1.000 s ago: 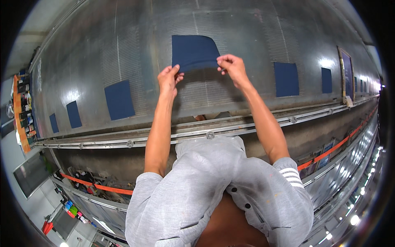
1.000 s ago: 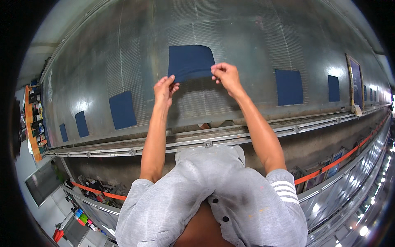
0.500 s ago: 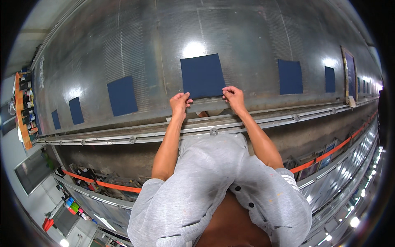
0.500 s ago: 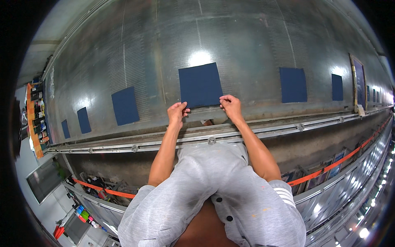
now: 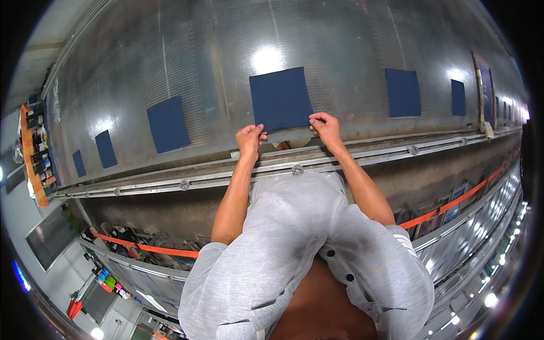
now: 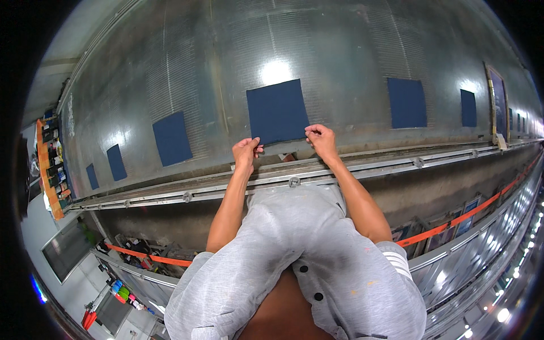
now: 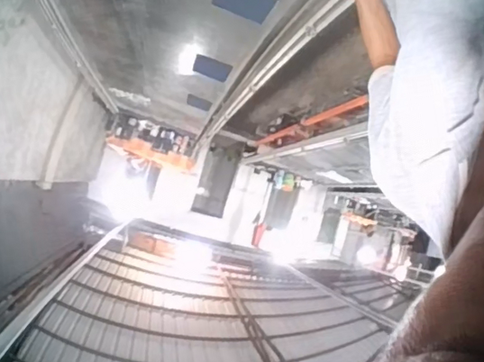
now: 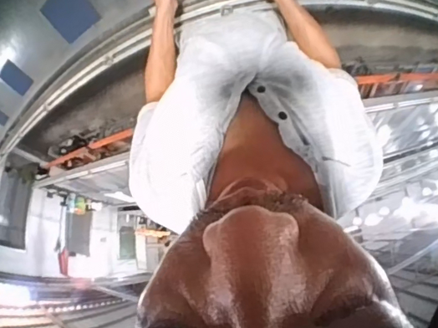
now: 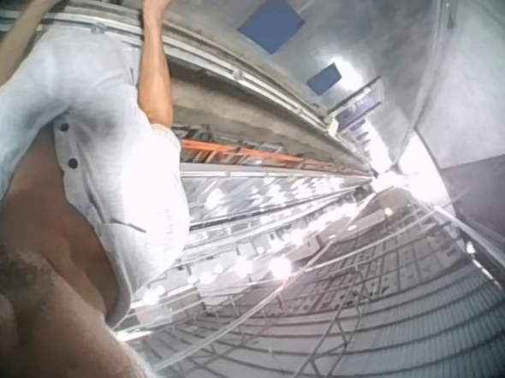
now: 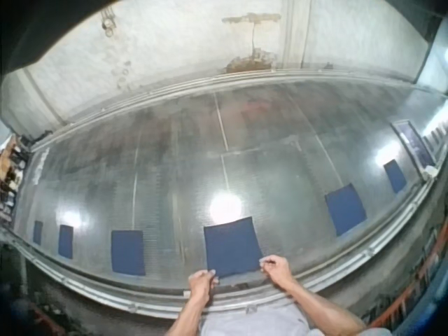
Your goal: The person uses a squeegee to pull ink across a screen printing frame, then lifts a dark blue square sheet and places it on the conveyor belt. This cycle repeats multiple times as the person prints and positions each sheet along the belt.
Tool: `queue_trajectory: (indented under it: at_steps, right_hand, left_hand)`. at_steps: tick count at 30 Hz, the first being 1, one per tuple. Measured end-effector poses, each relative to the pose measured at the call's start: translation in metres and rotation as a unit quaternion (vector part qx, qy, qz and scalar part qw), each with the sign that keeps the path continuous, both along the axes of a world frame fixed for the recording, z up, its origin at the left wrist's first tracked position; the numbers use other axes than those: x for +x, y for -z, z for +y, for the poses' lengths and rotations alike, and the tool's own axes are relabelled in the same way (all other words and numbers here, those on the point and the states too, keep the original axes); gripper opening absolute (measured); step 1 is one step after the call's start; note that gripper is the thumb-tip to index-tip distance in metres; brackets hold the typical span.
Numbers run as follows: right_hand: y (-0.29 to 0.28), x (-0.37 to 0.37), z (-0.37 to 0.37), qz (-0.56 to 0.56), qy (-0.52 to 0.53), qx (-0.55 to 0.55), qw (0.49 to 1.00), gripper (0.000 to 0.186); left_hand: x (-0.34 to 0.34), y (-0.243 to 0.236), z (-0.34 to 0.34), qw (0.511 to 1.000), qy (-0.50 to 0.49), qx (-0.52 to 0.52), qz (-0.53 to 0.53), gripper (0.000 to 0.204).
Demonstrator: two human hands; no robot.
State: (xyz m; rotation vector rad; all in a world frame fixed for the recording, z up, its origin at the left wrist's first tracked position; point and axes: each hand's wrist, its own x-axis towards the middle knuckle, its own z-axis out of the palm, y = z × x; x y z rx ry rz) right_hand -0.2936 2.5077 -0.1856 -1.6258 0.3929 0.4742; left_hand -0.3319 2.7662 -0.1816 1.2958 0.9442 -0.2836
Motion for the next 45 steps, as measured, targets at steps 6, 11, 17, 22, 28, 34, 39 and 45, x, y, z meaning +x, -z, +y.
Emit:
queue_trajectory:
  at_steps: [6, 11, 17, 22, 28, 34, 39, 45]
  right_hand:
    - [0.002, -0.003, 0.002, -0.011, -0.003, 0.005, 1.000, 0.012]
    - [0.011, -0.006, -0.001, -0.018, 0.002, 0.005, 1.000, 0.012]
    - [0.014, -0.006, 0.001, -0.019, -0.015, -0.028, 0.999, 0.016]
    - [-0.012, -0.009, -0.005, -0.146, -0.048, -0.154, 0.976, 0.025]
    - [-0.025, -0.046, -0.046, -0.065, 0.027, -0.131, 0.989, 0.024]
    - [-0.042, -0.126, -0.113, -0.060, 0.135, -0.162, 0.976, 0.024]
    - [-0.030, -0.201, -0.163, 0.019, 0.263, -0.180, 0.948, 0.023]
    - [0.000, -0.219, -0.205, 0.017, 0.260, -0.130, 0.957, 0.022]
  left_hand:
    - [0.000, -0.006, 0.001, 1.000, 0.009, 0.007, 0.007, 0.013]
    - [0.002, -0.004, -0.005, 0.998, 0.025, 0.053, -0.003, 0.018]
    - [0.006, -0.006, -0.006, 0.980, 0.106, 0.162, 0.034, 0.024]
    - [0.028, -0.008, -0.013, 0.792, 0.195, 0.538, -0.211, 0.045]
    - [0.106, -0.002, -0.057, 0.675, 0.375, 0.562, -0.296, 0.083]
    - [0.082, 0.026, -0.102, 0.620, 0.461, 0.558, -0.303, 0.096]
    - [0.099, 0.010, -0.085, 0.644, 0.434, 0.568, -0.271, 0.092]
    - [0.083, 0.026, -0.050, 0.633, 0.337, 0.673, -0.180, 0.089]
